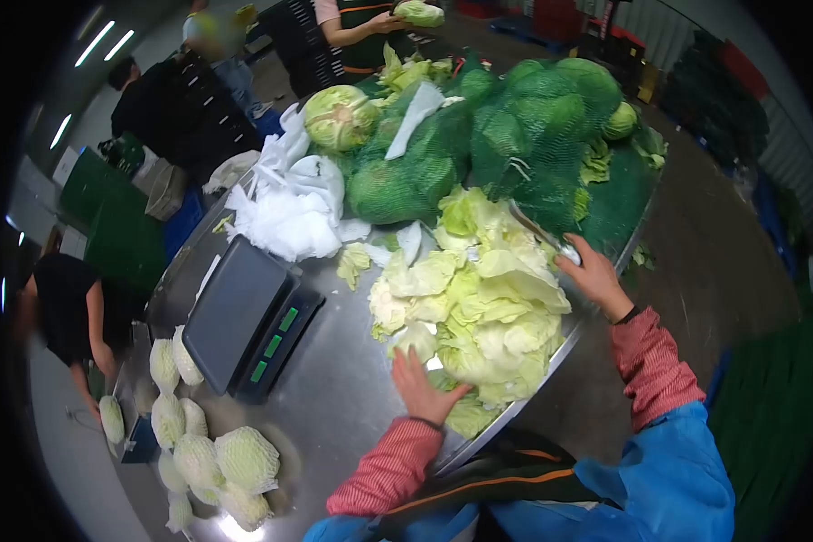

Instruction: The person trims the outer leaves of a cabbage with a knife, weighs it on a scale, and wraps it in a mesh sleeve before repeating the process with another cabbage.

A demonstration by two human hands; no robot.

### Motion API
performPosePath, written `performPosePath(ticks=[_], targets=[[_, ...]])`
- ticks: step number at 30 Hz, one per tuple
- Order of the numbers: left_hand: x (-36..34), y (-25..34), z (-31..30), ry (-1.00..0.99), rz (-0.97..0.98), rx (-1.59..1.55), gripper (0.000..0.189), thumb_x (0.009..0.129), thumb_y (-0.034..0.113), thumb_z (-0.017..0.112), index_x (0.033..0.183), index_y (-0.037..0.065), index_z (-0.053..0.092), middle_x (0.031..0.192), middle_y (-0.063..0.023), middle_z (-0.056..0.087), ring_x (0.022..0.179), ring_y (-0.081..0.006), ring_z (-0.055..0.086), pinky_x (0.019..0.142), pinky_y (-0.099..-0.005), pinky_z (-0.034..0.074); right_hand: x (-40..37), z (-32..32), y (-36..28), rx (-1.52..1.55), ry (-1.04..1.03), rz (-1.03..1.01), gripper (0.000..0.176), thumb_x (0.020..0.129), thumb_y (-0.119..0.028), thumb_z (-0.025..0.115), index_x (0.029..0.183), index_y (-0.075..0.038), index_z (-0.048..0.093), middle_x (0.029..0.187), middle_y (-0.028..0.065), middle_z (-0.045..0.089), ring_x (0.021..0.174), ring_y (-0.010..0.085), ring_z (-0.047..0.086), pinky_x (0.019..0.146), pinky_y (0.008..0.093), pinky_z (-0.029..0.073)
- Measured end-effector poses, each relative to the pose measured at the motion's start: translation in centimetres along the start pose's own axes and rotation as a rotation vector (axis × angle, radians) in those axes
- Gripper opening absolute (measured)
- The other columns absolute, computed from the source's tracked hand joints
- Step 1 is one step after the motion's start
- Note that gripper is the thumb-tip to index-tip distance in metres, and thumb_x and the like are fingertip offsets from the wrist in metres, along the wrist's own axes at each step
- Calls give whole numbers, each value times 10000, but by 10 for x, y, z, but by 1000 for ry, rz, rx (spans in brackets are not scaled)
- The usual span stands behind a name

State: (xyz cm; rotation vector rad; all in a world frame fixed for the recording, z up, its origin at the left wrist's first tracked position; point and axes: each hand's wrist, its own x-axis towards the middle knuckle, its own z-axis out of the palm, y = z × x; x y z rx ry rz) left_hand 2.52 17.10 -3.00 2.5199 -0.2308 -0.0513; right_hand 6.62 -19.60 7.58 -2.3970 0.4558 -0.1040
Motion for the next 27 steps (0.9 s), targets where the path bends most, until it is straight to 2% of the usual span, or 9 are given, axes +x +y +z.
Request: performPosePath(ticks=[3, 7, 9, 12, 18, 20, 22, 24, 27], targets=[[48, 8, 18, 40, 96, -183, 1288, 557, 331, 890, 1520, -11, 107, 1557, -309, 131, 1435, -431, 192, 1182, -474, 169, 49, 117, 94, 255, -213, -346, 672, 863, -434, 672, 1367, -29, 488, 1282, 189, 606, 1194, 290, 579, 980, 351, 444], [91, 12, 43, 45, 190, -579, 1229, 621, 276, 856, 1533, -11, 84, 1569, -295, 114, 1444, -409, 197, 1185, -443, 175, 30, 158, 70, 653, -452, 5, 802, 857, -435, 698, 1458, -20, 369, 1418, 153, 509, 1308, 263, 483, 1090, 353, 355], [104, 19, 48, -17, 56, -900, 1134, 691, 152, 791, 1542, -4, 58, 1537, -270, 226, 1407, -358, 288, 1156, -369, 245, 34, 180, 67, 800, -518, -55, 855, 856, -451, 700, 1481, -7, 321, 1435, 171, 487, 1320, 281, 471, 1102, 365, 345], [115, 22, 44, -42, 56, -1026, 1061, 749, 131, 763, 1544, -1, 73, 1495, -231, 323, 1350, -310, 365, 1125, -353, 296, 35, 218, 76, 593, -280, 3, 864, 860, -457, 702, 1473, 18, 322, 1420, 200, 487, 1318, 267, 463, 1085, 356, 363], [106, 28, 28, -35, -64, -1226, 949, 810, 162, 699, 1542, -3, 117, 1514, -194, 290, 1342, -295, 365, 1126, -377, 293, -15, 154, -25, 1664, -794, 633, 608, 1046, -500, 300, 1431, -46, 422, 1377, 116, 542, 1202, 213, 577, 1031, 356, 472], [102, 53, 5, -46, -49, -1264, 931, 814, 165, 664, 1547, 9, 111, 1512, -185, 288, 1341, -291, 366, 1123, -380, 295, -4, 203, 2, 1331, -566, 155, 510, 1040, -385, 391, 1412, -41, 446, 1336, 100, 577, 1180, 206, 589, 1006, 352, 480], [100, 79, -16, -5, 2, -1277, 946, 787, 160, 644, 1551, 18, 104, 1504, -173, 301, 1327, -283, 382, 1117, -378, 304, 8, 184, 3, 1012, -390, -22, 508, 965, -322, 550, 1376, -36, 468, 1269, 133, 604, 1147, 244, 604, 953, 354, 491], [110, 115, -27, 32, 73, -1229, 998, 757, 176, 662, 1557, 34, 83, 1498, -172, 313, 1304, -281, 414, 1094, -381, 342, 15, 109, -23, 642, -221, -269, 608, 846, -308, 736, 1326, -29, 489, 1166, 200, 634, 1091, 328, 629, 882, 354, 502], [139, 167, -12, 29, 240, -1241, 1149, 748, 360, 785, 1558, 66, 25, 1447, -165, 377, 1268, -286, 464, 1074, -407, 378, 52, 31, -16, 582, -83, -416, 629, 824, -376, 747, 1290, -25, 513, 1086, 224, 642, 1019, 376, 648, 832, 393, 519]])
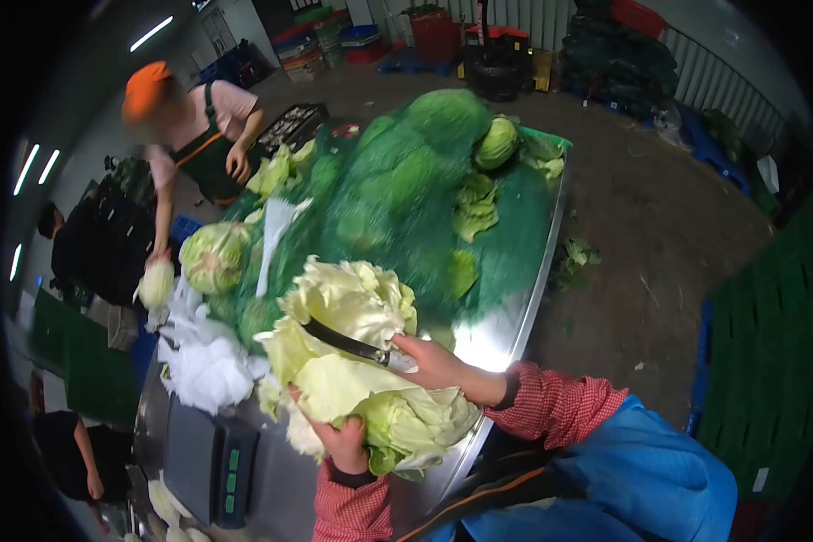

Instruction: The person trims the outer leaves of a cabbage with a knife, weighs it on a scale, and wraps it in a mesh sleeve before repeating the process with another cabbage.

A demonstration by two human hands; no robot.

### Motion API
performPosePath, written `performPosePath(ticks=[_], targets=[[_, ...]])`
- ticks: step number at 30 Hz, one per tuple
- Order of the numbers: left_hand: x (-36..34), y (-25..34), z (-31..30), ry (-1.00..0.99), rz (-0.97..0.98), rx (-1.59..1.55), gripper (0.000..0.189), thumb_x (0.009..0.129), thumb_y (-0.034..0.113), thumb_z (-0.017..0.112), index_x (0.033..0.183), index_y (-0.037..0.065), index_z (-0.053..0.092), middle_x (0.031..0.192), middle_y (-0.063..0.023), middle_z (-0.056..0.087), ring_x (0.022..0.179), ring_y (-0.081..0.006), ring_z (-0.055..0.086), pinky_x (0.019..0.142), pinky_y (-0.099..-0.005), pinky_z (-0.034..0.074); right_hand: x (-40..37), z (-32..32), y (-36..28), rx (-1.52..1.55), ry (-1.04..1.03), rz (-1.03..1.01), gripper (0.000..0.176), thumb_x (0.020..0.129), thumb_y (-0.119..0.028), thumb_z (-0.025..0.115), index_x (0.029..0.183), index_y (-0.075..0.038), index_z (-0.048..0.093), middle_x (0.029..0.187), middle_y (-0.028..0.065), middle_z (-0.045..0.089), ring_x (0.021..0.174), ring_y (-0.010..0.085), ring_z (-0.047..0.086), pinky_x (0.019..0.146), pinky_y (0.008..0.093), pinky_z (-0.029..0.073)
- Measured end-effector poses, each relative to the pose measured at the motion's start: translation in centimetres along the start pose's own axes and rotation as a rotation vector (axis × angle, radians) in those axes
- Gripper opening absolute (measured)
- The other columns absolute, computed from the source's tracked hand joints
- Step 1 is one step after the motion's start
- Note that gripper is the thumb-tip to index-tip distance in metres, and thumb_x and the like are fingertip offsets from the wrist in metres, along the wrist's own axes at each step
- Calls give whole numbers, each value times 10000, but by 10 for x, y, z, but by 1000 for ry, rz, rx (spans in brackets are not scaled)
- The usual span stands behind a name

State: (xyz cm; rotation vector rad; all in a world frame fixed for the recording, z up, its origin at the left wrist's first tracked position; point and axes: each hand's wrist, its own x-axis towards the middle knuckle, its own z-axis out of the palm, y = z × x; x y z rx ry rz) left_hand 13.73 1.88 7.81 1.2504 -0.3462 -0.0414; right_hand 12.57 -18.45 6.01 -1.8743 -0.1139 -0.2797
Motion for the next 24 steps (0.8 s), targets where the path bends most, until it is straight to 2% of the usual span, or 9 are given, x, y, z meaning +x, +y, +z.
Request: performPosePath(ticks=[4, 10, 12, 15, 17, 18, 20, 22, 24], targets=[[71, -3, 126, -117, 129, 42, 1231, 748, 531, 792, 1547, 72, -23, 1428, -156, 416, 1237, -282, 506, 1047, -410, 422, 49, -153, -24, -12, 49, -139, 520, 799, -278, 771, 1205, -31, 558, 1000, 193, 650, 922, 354, 671, 774, 399, 514], [257, -69, 328, -292, 244, 158, 945, 863, 428, 702, 1505, 19, 142, 1357, -160, 516, 1222, -255, 534, 1013, -396, 455, 144, -399, 30, -113, 320, -316, 735, 806, -465, 755, 1332, -13, 510, 1172, 219, 647, 1074, 299, 657, 913, 387, 523], [328, -82, 394, -501, 260, 224, 793, 893, 479, 626, 1432, -29, 343, 1309, -169, 538, 1121, -290, 598, 948, -403, 500, 187, -467, 81, 98, 418, -283, 668, 839, -406, 739, 1330, -15, 512, 1187, 206, 642, 1084, 279, 649, 927, 372, 513], [387, -92, 533, -501, 301, 152, 854, 846, 274, 709, 1485, -29, 231, 1429, -225, 440, 1255, -323, 501, 1106, -420, 343, 247, -574, 162, 815, 278, -48, 562, 891, -339, 686, 1308, -2, 518, 1219, 179, 623, 1074, 257, 639, 914, 352, 504], [425, -124, 580, -383, 468, 559, 885, 814, 281, 742, 1481, -29, 250, 1414, -265, 432, 1283, -370, 459, 1122, -437, 308, 271, -639, 236, 1059, 320, 52, 525, 914, -341, 650, 1282, 10, 519, 1218, 188, 613, 1062, 251, 631, 896, 353, 498], [439, -147, 587, -271, 626, 884, 897, 798, 282, 758, 1479, -25, 262, 1401, -283, 433, 1297, -388, 436, 1121, -445, 302, 268, -650, 260, 656, 513, 31, 506, 924, -340, 636, 1267, 13, 520, 1181, 193, 620, 1039, 248, 629, 883, 351, 495], [417, -163, 584, -298, 541, 820, 861, 793, 297, 765, 1458, -18, 319, 1385, -291, 439, 1330, -399, 390, 1098, -447, 329, 239, -661, 276, -343, 926, 210, 459, 941, -326, 613, 1233, 16, 524, 1091, 198, 635, 984, 240, 625, 858, 344, 490], [365, -183, 557, -480, 488, 621, 684, 816, 246, 760, 1367, -27, 462, 1301, -225, 547, 1169, -344, 552, 1005, -420, 433, 214, -663, 299, -198, 1015, 366, 389, 953, -300, 600, 1168, 17, 536, 938, 155, 627, 883, 214, 604, 788, 345, 492], [305, -212, 508, -661, -270, 432, 543, 872, 208, 733, 1316, -27, 527, 1074, -76, 666, 997, -150, 633, 904, -308, 497, 187, -641, 307, -17, 881, 332, 319, 949, -275, 610, 1083, 7, 544, 846, 105, 603, 781, 179, 570, 705, 332, 479]])
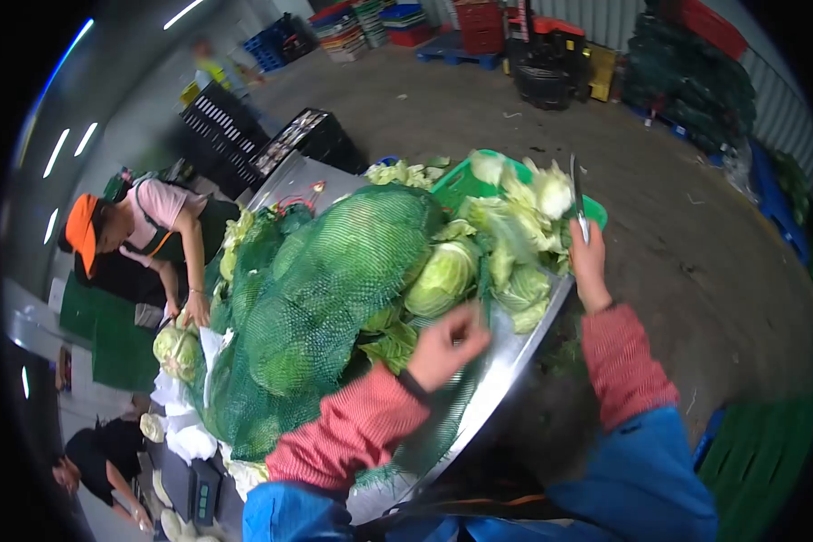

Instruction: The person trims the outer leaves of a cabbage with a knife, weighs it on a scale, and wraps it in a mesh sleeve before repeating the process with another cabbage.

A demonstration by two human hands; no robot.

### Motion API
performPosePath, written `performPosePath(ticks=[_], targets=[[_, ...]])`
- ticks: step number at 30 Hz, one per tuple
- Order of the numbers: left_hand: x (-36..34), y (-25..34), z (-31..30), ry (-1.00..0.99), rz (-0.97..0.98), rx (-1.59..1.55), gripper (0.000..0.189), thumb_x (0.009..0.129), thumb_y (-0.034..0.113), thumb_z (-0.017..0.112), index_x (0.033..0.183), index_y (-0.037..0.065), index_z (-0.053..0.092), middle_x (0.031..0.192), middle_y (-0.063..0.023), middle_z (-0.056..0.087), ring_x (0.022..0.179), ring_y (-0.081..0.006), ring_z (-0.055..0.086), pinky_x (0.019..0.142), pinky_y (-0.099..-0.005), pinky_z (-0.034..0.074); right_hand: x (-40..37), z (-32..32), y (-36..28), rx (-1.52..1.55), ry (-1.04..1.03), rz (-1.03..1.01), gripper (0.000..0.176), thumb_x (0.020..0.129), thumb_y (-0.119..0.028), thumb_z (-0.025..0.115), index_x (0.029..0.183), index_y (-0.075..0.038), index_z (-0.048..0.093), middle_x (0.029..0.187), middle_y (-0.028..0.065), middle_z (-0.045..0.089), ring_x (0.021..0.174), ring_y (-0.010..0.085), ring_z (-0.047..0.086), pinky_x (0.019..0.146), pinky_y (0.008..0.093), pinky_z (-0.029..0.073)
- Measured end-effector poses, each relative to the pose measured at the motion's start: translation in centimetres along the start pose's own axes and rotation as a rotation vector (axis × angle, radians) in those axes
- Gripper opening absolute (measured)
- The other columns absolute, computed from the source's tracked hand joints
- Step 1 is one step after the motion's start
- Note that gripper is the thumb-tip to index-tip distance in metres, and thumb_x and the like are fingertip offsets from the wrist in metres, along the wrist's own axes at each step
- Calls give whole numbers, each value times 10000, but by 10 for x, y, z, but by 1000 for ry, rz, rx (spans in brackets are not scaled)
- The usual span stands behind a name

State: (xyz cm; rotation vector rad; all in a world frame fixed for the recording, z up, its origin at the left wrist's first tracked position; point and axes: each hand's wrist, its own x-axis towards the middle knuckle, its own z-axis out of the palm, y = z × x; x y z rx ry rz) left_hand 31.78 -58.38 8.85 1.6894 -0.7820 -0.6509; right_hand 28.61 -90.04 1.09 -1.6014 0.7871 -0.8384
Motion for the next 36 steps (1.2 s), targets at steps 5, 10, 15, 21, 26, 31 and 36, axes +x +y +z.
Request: performPosePath(ticks=[5, 10, 15, 21, 26, 31, 36], targets=[[-73, -80, -69, 205, -671, -309, 365, 928, 128, 650, 1219, 2, 469, 861, -122, 665, 648, -172, 665, 521, -289, 558, -118, 39, -41, 164, -433, -19, 200, 897, -164, 650, 988, -10, 560, 754, 32, 570, 651, 117, 525, 592, 286, 445], [-49, -57, -152, 432, -549, 278, 490, 907, 178, 676, 1317, 45, 442, 960, -122, 668, 783, -193, 651, 646, -327, 537, -158, 111, -78, 371, -909, 231, 180, 850, -86, 595, 1012, -11, 571, 762, -6, 565, 620, 84, 514, 557, 254, 430], [52, 32, -303, 428, 242, 1813, 378, 943, 212, 472, 1298, 99, 540, 1288, -214, 546, 1160, -359, 566, 1005, -480, 448, -139, 164, -93, 421, -748, 66, 207, 871, -77, 566, 1069, -39, 521, 725, -15, 519, 562, 60, 475, 480, 237, 385], [81, 4, -271, 438, -599, 1056, 657, 883, 585, 534, 1096, -16, 690, 1088, -272, 668, 1048, -419, 643, 947, -477, 481, -108, 173, -98, 395, -651, 275, 154, 907, -118, 543, 1020, -49, 463, 670, 4, 500, 478, 77, 450, 400, 244, 392], [105, -104, -281, 371, -335, 773, 723, 961, 602, 367, 1326, -2, 524, 1248, -276, 594, 1122, -434, 593, 999, -467, 437, -96, 182, -113, 163, -605, 228, 386, 905, -305, 676, 1058, -11, 477, 596, 14, 506, 403, 84, 441, 339, 258, 346], [126, -169, -274, 647, -163, 254, 664, 959, 549, 442, 1334, 6, 511, 1268, -201, 594, 1106, -337, 591, 971, -405, 447, -94, 191, -115, 44, -576, 214, 562, 853, -446, 732, 1063, 10, 481, 590, 34, 537, 397, 98, 467, 329, 276, 353], [55, -79, -192, 765, -189, -157, 649, 902, 437, 649, 1302, -56, 513, 1315, -198, 541, 1154, -312, 556, 1003, -368, 427, -108, 168, -106, 145, -519, 223, 453, 891, -472, 676, 942, -49, 520, 587, -7, 464, 400, 91, 434, 329, 266, 331]])
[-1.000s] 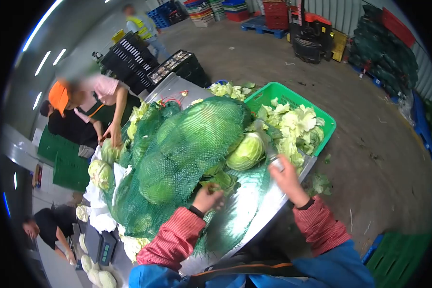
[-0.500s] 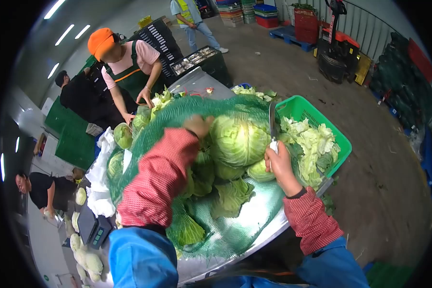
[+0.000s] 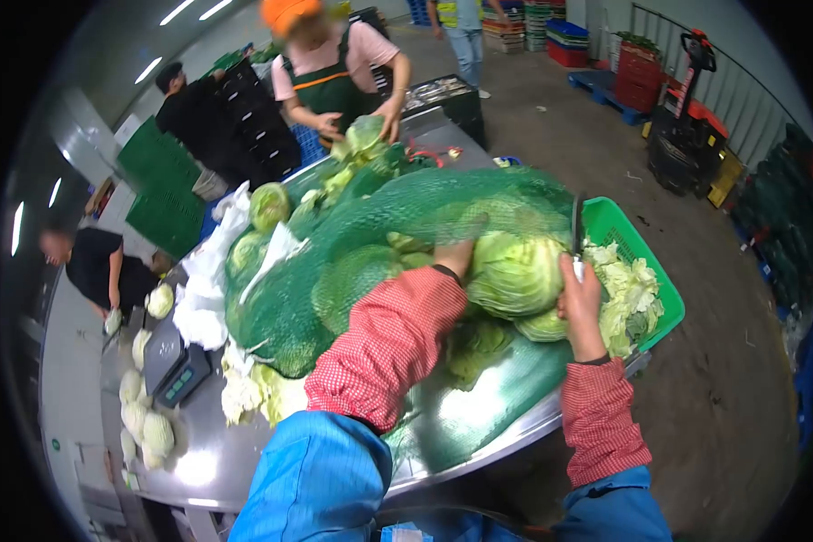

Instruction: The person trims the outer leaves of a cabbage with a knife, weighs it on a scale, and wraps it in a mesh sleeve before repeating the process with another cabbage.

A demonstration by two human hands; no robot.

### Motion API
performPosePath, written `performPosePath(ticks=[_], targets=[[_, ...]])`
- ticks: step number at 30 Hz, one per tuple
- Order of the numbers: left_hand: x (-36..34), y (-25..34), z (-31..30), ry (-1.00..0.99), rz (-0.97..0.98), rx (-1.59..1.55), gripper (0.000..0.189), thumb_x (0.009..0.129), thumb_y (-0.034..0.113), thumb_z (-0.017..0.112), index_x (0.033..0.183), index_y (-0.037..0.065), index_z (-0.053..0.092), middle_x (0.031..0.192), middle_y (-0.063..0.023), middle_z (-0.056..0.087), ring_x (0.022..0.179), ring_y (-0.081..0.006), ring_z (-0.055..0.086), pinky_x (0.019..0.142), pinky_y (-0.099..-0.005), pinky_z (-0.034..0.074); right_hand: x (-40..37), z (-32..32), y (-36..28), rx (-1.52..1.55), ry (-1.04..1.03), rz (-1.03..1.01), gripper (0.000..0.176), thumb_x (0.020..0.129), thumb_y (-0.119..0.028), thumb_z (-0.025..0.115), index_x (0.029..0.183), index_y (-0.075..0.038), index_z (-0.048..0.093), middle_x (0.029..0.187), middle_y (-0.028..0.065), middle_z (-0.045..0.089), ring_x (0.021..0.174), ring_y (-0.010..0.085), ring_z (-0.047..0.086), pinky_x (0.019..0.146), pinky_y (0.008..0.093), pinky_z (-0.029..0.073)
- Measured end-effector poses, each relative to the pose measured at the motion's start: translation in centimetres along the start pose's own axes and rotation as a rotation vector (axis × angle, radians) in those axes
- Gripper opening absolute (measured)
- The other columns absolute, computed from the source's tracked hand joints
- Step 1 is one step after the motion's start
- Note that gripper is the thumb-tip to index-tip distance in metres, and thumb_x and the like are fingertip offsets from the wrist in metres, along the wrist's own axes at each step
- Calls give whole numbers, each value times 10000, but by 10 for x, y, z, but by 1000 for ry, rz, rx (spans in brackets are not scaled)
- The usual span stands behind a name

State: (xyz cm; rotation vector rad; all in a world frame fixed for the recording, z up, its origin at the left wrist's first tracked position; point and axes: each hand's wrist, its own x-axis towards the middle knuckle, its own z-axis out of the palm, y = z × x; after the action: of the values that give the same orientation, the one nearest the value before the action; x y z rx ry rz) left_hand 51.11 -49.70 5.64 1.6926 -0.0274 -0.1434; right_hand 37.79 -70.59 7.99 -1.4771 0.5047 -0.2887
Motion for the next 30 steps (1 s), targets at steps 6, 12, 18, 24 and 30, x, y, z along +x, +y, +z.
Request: performPosePath(ticks=[6, 12, 18, 24, 30], targets=[[-180, 32, -25, 119, 14, -220, 807, 680, 359, 871, 1221, -114, 503, 1144, -228, 637, 1056, -294, 627, 953, -388, 481, -116, -18, 25, 18, -41, 21, 309, 958, -341, 591, 1046, -45, 585, 683, -9, 542, 428, 59, 446, 342, 225, 334], [-329, -21, -105, 302, 59, 155, 777, 739, 324, 837, 1259, -61, 408, 1199, -184, 470, 1129, -284, 493, 984, -372, 424, -283, -2, 60, -18, -146, -93, 400, 949, -325, 601, 1173, 3, 558, 742, -18, 552, 485, 50, 460, 398, 216, 361], [-457, 3, -246, 269, -59, -269, 739, 768, 161, 805, 1310, 35, 320, 1196, -132, 454, 1072, -216, 504, 906, -319, 464, -415, 72, 49, -114, -308, -223, 629, 872, -284, 675, 1328, 94, 461, 1149, 89, 585, 1015, 139, 545, 889, 283, 455], [-521, 32, -392, 522, 154, 75, 749, 711, 278, 807, 1270, 8, 387, 1179, -132, 445, 1116, -242, 461, 995, -369, 400, -490, 205, 73, 58, -618, -97, 458, 896, -148, 600, 1285, 40, 449, 919, 52, 566, 785, 94, 521, 660, 247, 457], [-515, -77, -487, 688, -108, 717, 803, 724, 463, 803, 1310, 32, 462, 1247, -197, 441, 1169, -371, 452, 1018, -461, 369, -508, 300, 150, 18, -927, 444, 446, 995, -276, 537, 1319, -7, 391, 646, 15, 506, 434, 78, 421, 389, 241, 366]])
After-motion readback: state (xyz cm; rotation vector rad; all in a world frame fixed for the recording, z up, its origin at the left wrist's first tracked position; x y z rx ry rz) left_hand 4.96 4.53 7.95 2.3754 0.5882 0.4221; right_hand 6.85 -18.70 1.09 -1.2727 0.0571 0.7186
